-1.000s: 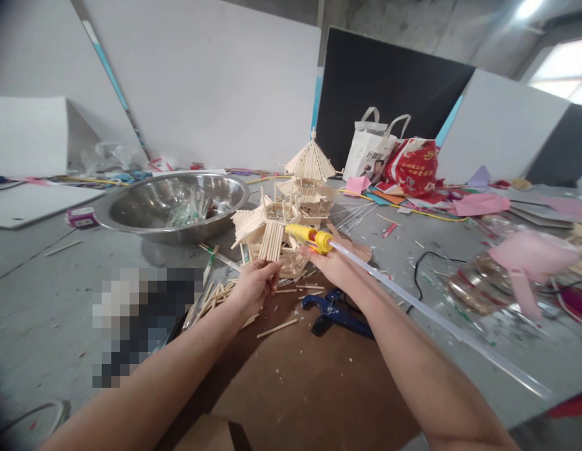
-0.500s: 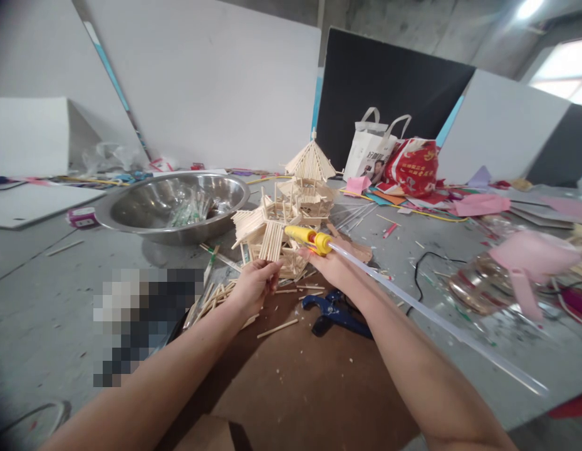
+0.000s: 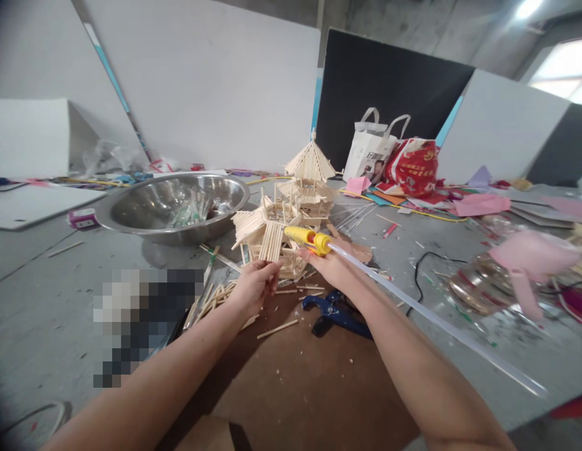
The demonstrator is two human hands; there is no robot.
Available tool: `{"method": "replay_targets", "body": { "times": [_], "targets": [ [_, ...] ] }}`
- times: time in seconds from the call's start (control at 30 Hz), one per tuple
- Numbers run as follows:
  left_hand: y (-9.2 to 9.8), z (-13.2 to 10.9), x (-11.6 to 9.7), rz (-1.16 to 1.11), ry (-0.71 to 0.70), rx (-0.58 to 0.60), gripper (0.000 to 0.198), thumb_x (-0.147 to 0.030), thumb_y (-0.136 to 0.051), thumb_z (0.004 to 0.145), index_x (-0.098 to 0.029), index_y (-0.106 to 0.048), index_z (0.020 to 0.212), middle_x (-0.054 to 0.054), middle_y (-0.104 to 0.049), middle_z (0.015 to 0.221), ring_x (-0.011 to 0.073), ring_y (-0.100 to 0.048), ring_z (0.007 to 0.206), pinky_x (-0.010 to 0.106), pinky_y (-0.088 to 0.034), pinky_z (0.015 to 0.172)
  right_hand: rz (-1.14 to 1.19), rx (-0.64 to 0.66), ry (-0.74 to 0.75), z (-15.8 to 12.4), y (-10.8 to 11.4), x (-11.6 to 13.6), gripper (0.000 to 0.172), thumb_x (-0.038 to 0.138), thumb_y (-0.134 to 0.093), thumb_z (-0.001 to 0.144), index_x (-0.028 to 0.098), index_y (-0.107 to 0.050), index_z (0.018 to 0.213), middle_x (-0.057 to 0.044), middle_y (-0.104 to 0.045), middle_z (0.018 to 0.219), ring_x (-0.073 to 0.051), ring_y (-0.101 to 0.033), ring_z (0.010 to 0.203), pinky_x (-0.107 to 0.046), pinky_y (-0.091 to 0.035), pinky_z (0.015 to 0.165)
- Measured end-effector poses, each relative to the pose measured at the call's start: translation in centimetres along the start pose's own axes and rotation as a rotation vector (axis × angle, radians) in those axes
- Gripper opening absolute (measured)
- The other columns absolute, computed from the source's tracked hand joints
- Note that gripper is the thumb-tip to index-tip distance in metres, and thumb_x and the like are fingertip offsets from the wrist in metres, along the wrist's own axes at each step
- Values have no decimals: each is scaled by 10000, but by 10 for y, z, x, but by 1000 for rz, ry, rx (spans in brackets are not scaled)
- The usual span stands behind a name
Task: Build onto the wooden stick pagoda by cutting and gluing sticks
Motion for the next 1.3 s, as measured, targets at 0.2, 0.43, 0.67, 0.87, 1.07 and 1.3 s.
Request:
{"method": "replay_targets", "body": {
  "times": [0.2,0.43,0.67,0.87,1.07,1.3],
  "targets": [
    [-1,-9,-1,206,139,110,202,-346,-563,614,-169,-481,667,-67,-439,460,34,-316,276,176,-166,292,65,23,-90,-4,2,-6,463,597,-405,670,198,-635,720,-7,-558,482,-149,-521,472,-245,-366,444],
    [4,-20,-26,1036,-242,304,79,-171,-567,541,-182,-538,468,-22,-479,437,74,-367,403,195,-263,430,122,58,-122,-8,4,-18,449,589,-401,678,205,-630,707,-1,-529,436,-156,-519,465,-248,-364,424],
    [0,-40,-26,1375,-227,434,218,-115,-600,429,-190,-426,321,-18,-375,348,137,-424,402,265,-338,505,162,65,-100,-11,8,-22,447,585,-379,694,205,-611,658,-1,-536,447,-150,-518,477,-248,-377,456],
    [-7,-46,0,1445,-250,533,276,-92,-580,406,-193,-347,297,0,-402,353,177,-479,446,265,-344,496,137,76,-131,-11,9,-21,468,616,-384,673,212,-616,714,3,-519,439,-153,-508,471,-252,-365,444],
    [-3,-40,-14,1325,-253,440,153,-135,-538,483,-190,-437,382,-11,-410,387,100,-360,378,217,-261,431,161,53,-105,-10,8,-23,454,605,-392,677,208,-612,676,5,-529,455,-144,-511,482,-241,-364,443],
    [-14,-41,-32,1142,-258,536,117,-178,-468,638,-193,-567,578,1,-524,495,90,-380,426,200,-250,453,158,22,-63,-12,10,-21,395,562,-425,684,219,-622,681,9,-527,435,-157,-530,503,-242,-372,445]
  ]
}}
Point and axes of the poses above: each hand's wrist, its own z-axis towards the middle knuckle, its own y-axis out of the back of the hand, x = y × z, the point moved 2 cm from there along z, towards the middle knuckle
